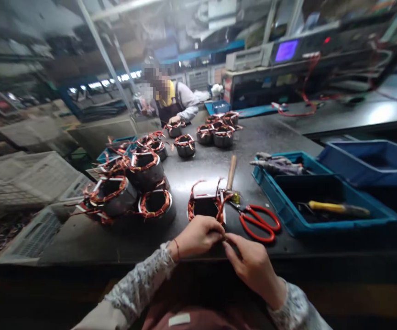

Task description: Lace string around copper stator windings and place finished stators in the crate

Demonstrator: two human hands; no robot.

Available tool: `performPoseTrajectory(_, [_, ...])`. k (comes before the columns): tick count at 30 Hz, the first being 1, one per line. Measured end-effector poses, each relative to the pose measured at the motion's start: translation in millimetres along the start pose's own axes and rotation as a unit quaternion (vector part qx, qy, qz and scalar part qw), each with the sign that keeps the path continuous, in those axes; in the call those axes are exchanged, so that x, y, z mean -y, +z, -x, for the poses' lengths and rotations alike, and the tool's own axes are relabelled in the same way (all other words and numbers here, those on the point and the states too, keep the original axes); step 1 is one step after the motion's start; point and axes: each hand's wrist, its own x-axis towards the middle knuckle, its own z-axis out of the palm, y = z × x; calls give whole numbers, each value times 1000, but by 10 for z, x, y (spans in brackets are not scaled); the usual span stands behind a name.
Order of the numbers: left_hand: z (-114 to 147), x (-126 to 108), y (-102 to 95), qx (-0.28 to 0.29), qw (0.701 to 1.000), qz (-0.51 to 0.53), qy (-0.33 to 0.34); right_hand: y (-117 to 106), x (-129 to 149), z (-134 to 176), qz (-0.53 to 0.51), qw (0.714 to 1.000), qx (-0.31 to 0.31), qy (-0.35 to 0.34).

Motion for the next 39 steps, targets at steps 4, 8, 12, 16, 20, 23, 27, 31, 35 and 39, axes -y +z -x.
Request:
performPoseTrajectory(4, [-29,70,16,-2,1000,-10,-5,16,4,-38,5,1000,-24,-5])
performPoseTrajectory(8, [-44,118,-12,-60,998,36,7,-60,143,10,-103,975,-9,198])
performPoseTrajectory(12, [-47,175,-14,-127,983,-80,107,-69,223,138,-351,795,-26,494])
performPoseTrajectory(16, [167,184,101,-256,940,-191,123,-80,278,184,-459,652,-60,600])
performPoseTrajectory(20, [280,253,327,-248,909,-249,225,-81,331,153,-509,611,-51,604])
performPoseTrajectory(23, [156,329,382,-208,905,-245,279,-89,364,182,-533,605,-22,591])
performPoseTrajectory(27, [-40,409,244,-163,926,-250,232,-251,384,314,-507,657,111,547])
performPoseTrajectory(31, [-56,426,167,-142,933,-247,221,-486,347,370,-363,817,136,427])
performPoseTrajectory(35, [64,401,288,-233,928,-263,125,-445,283,266,-323,897,31,301])
performPoseTrajectory(39, [150,404,399,-296,915,-268,67,-247,325,125,-540,786,-8,301])
